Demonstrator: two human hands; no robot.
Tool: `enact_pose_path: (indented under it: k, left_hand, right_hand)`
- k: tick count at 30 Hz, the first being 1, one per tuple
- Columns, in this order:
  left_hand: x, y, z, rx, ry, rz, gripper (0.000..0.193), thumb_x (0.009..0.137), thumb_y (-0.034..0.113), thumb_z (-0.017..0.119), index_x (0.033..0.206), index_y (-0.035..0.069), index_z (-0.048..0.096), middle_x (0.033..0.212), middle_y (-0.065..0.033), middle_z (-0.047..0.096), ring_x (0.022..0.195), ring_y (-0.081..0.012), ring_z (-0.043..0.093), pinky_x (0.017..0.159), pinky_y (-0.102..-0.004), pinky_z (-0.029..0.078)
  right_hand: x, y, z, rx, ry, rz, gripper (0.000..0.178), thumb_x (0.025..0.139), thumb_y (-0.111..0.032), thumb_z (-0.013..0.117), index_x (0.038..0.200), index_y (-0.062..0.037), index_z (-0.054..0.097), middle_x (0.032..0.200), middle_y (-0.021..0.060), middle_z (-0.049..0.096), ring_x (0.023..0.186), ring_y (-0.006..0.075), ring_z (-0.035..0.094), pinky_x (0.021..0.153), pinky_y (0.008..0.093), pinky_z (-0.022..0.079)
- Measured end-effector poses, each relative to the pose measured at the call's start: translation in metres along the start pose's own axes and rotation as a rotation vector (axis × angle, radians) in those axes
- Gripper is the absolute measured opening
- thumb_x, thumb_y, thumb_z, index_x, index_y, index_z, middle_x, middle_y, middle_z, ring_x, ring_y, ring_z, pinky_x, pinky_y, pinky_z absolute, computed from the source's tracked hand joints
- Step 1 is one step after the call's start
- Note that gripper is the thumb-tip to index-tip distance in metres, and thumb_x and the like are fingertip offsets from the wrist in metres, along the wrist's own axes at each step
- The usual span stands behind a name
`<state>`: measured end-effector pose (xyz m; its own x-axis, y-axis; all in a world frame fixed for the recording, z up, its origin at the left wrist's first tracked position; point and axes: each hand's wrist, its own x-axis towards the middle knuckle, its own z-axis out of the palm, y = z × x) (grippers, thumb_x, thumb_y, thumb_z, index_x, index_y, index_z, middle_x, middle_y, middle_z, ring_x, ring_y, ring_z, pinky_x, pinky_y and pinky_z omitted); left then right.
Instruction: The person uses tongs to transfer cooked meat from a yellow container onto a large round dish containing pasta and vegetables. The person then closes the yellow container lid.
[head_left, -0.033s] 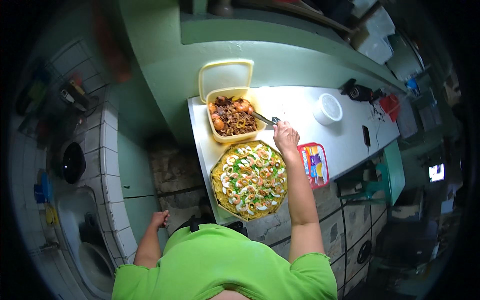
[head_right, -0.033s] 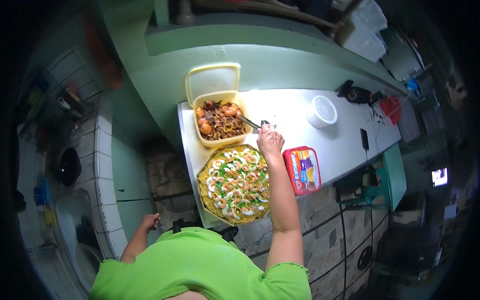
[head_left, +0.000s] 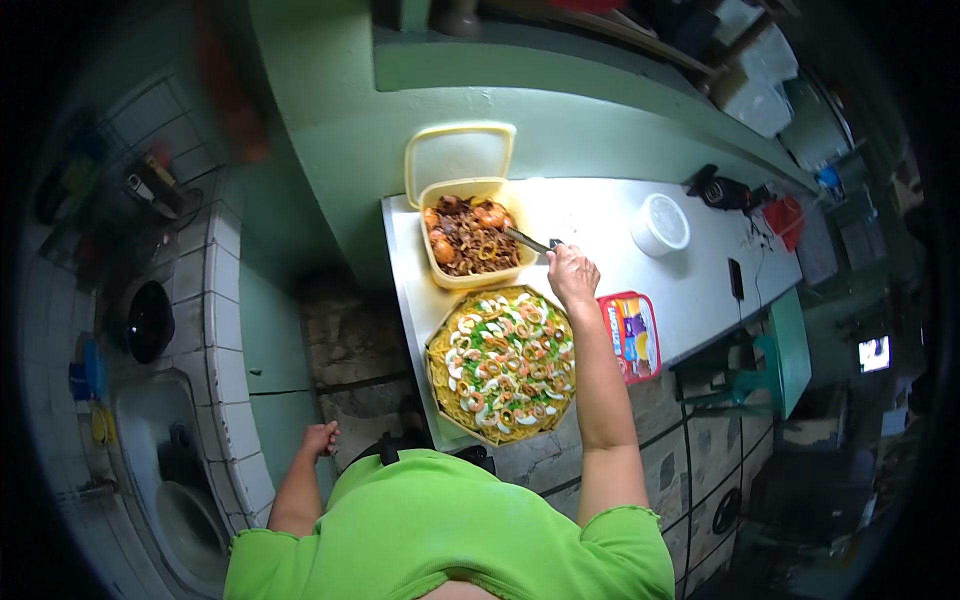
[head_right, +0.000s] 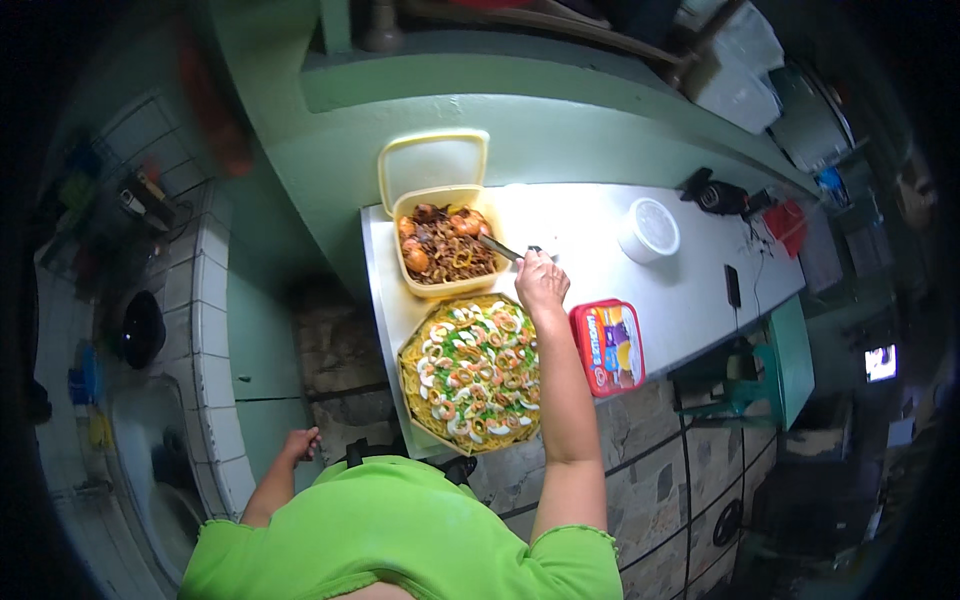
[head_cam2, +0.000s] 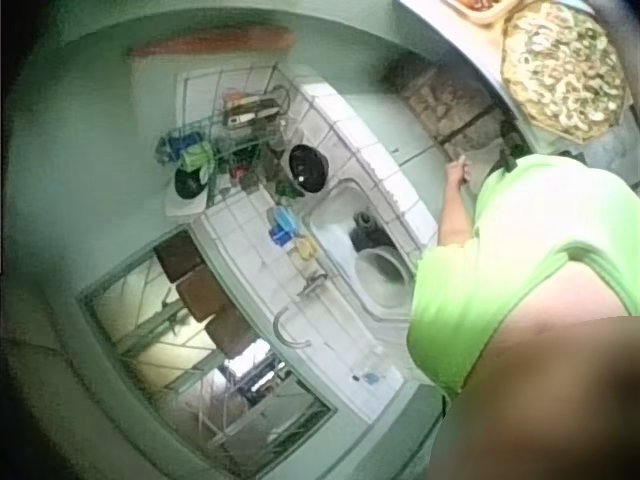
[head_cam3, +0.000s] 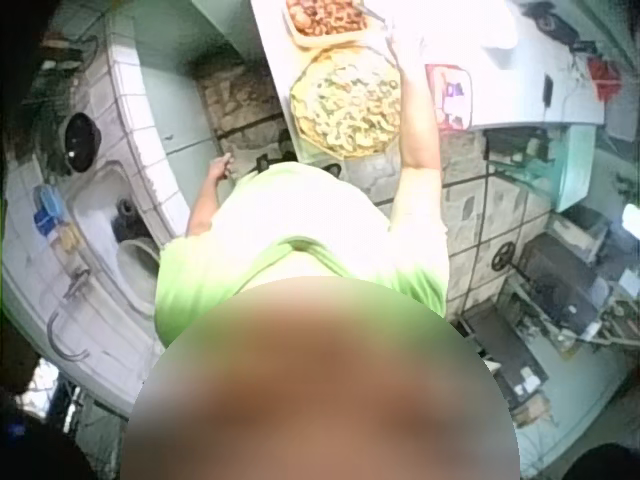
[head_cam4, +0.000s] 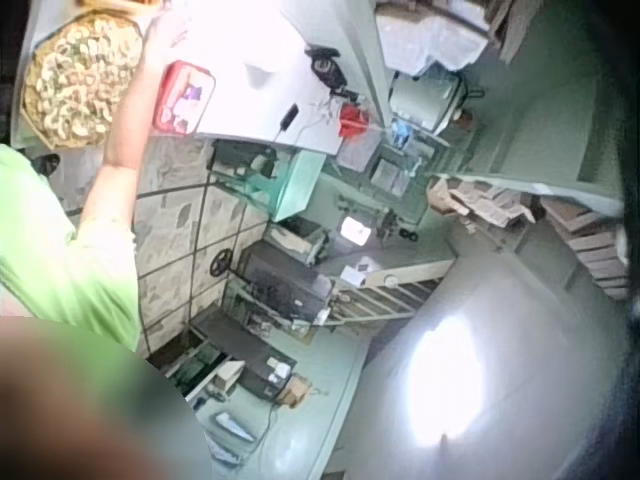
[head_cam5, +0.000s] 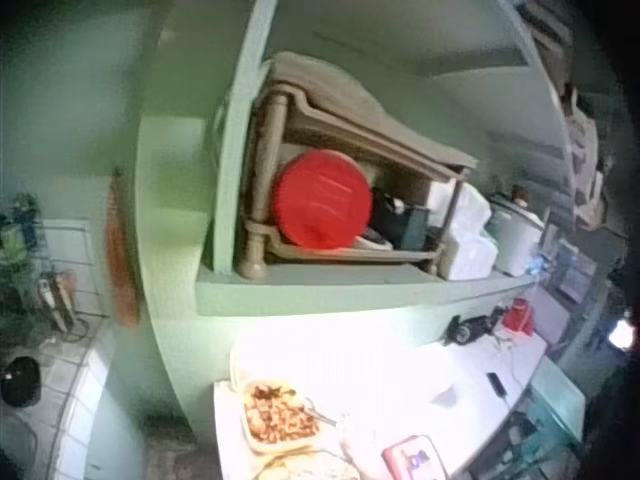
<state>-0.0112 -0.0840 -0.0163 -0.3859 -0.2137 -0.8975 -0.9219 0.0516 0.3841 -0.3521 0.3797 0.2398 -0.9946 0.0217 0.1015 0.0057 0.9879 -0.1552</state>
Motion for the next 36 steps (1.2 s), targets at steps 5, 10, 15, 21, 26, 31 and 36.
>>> enact_pose_path:
  k: [5,10,15,21,26,31,36]
  left_hand:
    - [0.0,-0.016,-0.015,-0.064,0.035,-0.044,0.032,0.091,0.039,0.061,0.083,0.008,0.065,0.066,0.0,0.053,0.046,-0.0124,0.048,0.046,-0.0315,0.045]
    - [-0.003,-0.035,-0.022,-0.062,0.054,-0.099,0.032,0.091,0.039,0.061,0.084,0.008,0.065,0.065,0.0002,0.053,0.045,-0.0125,0.047,0.045,-0.0316,0.043]
    - [0.0,-0.026,-0.01,-0.038,0.026,-0.071,0.032,0.091,0.04,0.06,0.083,0.009,0.064,0.065,0.0017,0.052,0.044,-0.0123,0.046,0.044,-0.0311,0.042]
    - [-0.003,0.0,0.005,-0.033,0.025,0.03,0.034,0.092,0.04,0.06,0.084,0.008,0.064,0.064,0.0022,0.052,0.045,-0.0107,0.047,0.044,-0.0294,0.042]
    - [-0.015,0.002,0.016,-0.011,-0.006,0.009,0.034,0.092,0.039,0.061,0.084,0.007,0.065,0.061,0.002,0.052,0.045,-0.0097,0.048,0.043,-0.0278,0.042]
    - [-0.02,-0.015,0.025,0.049,-0.001,-0.031,0.035,0.09,0.04,0.064,0.077,0.008,0.062,0.06,0.0012,0.054,0.043,-0.0106,0.047,0.043,-0.0287,0.043]
    - [-0.019,-0.015,0.03,0.051,-0.031,0.001,0.036,0.089,0.041,0.064,0.074,0.009,0.059,0.057,0.0014,0.051,0.042,-0.0114,0.046,0.045,-0.0311,0.047]
  right_hand:
    - [0.031,-0.017,0.008,-0.03,-0.109,0.012,0.027,0.091,-0.032,0.056,0.093,-0.0087,0.07,0.099,0.0134,0.067,0.092,0.0351,0.065,0.082,0.0467,0.05]
    - [0.013,-0.003,-0.018,0.076,0.007,0.006,0.026,0.091,-0.034,0.057,0.096,-0.0125,0.071,0.094,0.0122,0.069,0.087,0.0333,0.066,0.08,0.0438,0.05]
    - [-0.023,0.016,-0.048,0.253,0.077,0.01,0.024,0.092,-0.027,0.056,0.097,-0.008,0.069,0.094,0.0137,0.068,0.087,0.0336,0.065,0.078,0.0418,0.049]
    - [-0.103,0.087,-0.076,0.401,0.216,0.038,0.018,0.091,-0.015,0.059,0.096,-0.0004,0.067,0.088,0.0145,0.066,0.079,0.0306,0.064,0.07,0.037,0.048]
    - [-0.176,0.141,-0.088,0.308,0.296,0.071,0.015,0.09,-0.013,0.061,0.098,-0.0006,0.067,0.084,0.0138,0.064,0.074,0.0256,0.062,0.067,0.0345,0.047]
    - [-0.226,0.102,-0.053,0.51,0.035,0.034,0.014,0.089,-0.016,0.064,0.097,-0.005,0.068,0.082,0.0125,0.063,0.072,0.028,0.063,0.064,0.0375,0.048]
    - [-0.23,0.046,-0.016,0.393,0.002,-0.116,0.014,0.089,-0.02,0.062,0.096,-0.0091,0.067,0.084,0.0104,0.063,0.073,0.0299,0.065,0.063,0.04,0.05]
